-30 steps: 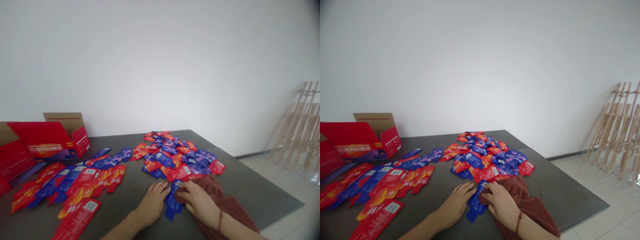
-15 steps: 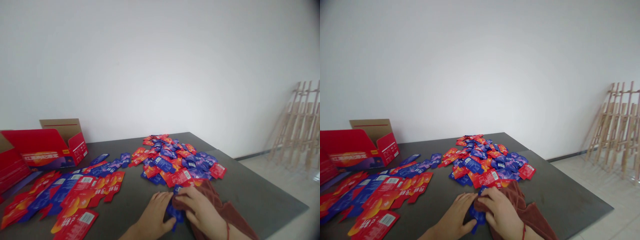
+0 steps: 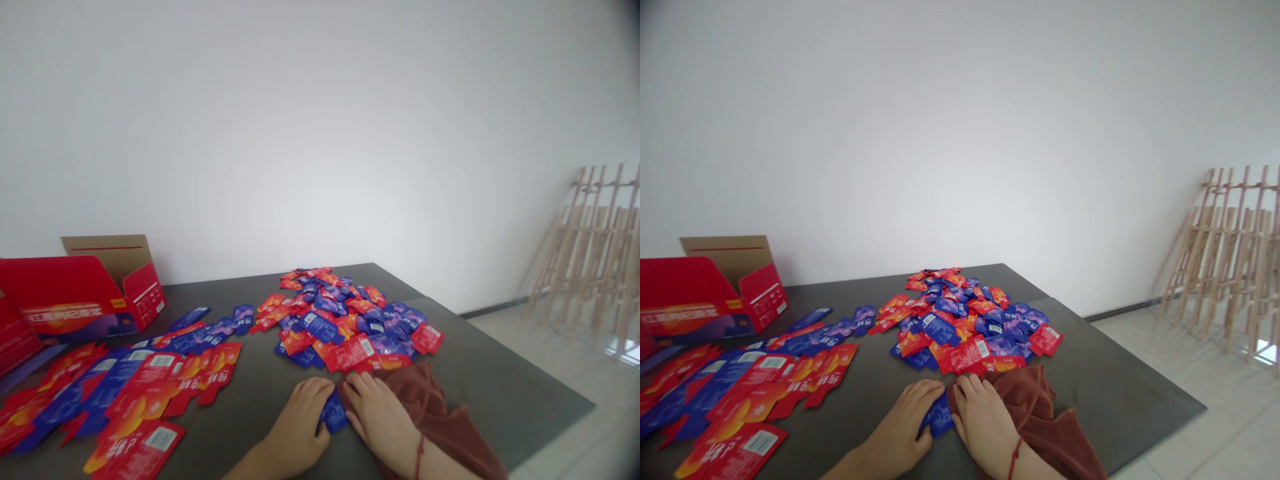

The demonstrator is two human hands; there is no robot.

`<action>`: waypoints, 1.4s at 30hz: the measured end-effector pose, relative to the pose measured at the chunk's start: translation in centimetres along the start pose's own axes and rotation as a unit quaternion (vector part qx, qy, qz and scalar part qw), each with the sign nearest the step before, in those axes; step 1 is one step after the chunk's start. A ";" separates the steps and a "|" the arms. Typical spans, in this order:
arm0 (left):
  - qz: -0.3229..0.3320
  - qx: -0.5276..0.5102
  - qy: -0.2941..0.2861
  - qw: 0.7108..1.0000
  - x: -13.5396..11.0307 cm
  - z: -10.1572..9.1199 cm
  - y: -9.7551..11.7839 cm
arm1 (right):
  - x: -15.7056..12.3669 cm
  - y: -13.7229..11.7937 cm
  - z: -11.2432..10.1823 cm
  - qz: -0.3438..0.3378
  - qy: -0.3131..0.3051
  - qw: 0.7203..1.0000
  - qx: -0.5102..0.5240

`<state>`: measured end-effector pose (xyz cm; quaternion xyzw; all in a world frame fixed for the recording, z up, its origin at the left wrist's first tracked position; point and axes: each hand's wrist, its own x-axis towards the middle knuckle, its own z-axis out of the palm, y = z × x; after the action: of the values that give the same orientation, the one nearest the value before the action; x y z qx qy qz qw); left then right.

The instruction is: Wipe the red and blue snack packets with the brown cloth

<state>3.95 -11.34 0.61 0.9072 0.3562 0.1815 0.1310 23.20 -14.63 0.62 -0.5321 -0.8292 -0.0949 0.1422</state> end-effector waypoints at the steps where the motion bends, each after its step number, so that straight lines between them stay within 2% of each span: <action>1: 0.008 0.002 0.002 1.000 0.0 0.0 -0.1 | 0.0 -0.6 0.0 -0.017 0.001 1.000 0.001; 4: 0.021 0.010 0.009 1.000 -0.1 0.2 -0.5 | 0.2 -1.6 -0.3 -0.078 -0.007 0.996 0.033; 6: 0.017 0.025 0.008 1.000 -0.2 0.3 -0.7 | 0.2 -1.4 -0.6 -0.080 -0.015 0.995 0.056; 11: 0.000 0.057 -0.009 0.998 -0.2 0.0 -0.7 | 0.1 1.5 -0.8 0.053 -0.011 0.998 0.039; 14: 0.003 0.059 -0.006 0.998 0.0 -0.1 -0.6 | 0.4 1.9 -0.4 0.082 -0.010 0.997 0.000; 18: 0.008 0.059 0.000 0.998 0.2 0.3 -0.7 | 1.5 -0.6 0.3 0.035 -0.023 0.998 -0.036; 22: -0.004 0.061 0.003 0.998 0.1 0.5 -1.0 | 2.2 -2.6 0.4 -0.034 -0.027 0.999 -0.019; 26: -0.031 0.082 -0.015 0.996 0.2 0.2 -0.7 | 1.2 -0.8 -0.1 -0.061 -0.020 0.997 0.049; 31: -0.050 0.091 -0.039 0.994 0.5 -0.2 -0.1 | -0.5 2.3 0.1 -0.002 0.001 0.999 0.036; 34: -0.044 0.084 -0.056 0.994 0.4 0.0 -0.3 | -0.4 1.6 0.6 -0.005 0.010 1.000 -0.016; 37: -0.037 0.078 -0.064 0.994 0.2 0.2 -0.8 | 0.0 -0.3 0.8 -0.071 0.025 0.996 -0.055; 40: -0.031 0.070 -0.064 0.995 0.1 0.2 -1.0 | -0.1 -1.3 0.4 -0.140 0.022 0.989 -0.047; 42: -0.036 0.066 -0.070 0.995 0.2 0.2 -1.0 | -0.5 -0.9 0.0 -0.142 0.004 0.990 -0.020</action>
<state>3.55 -10.55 0.15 0.9108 0.3900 0.0890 0.1018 22.57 -15.40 0.50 -0.4109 -0.8939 -0.1325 0.1202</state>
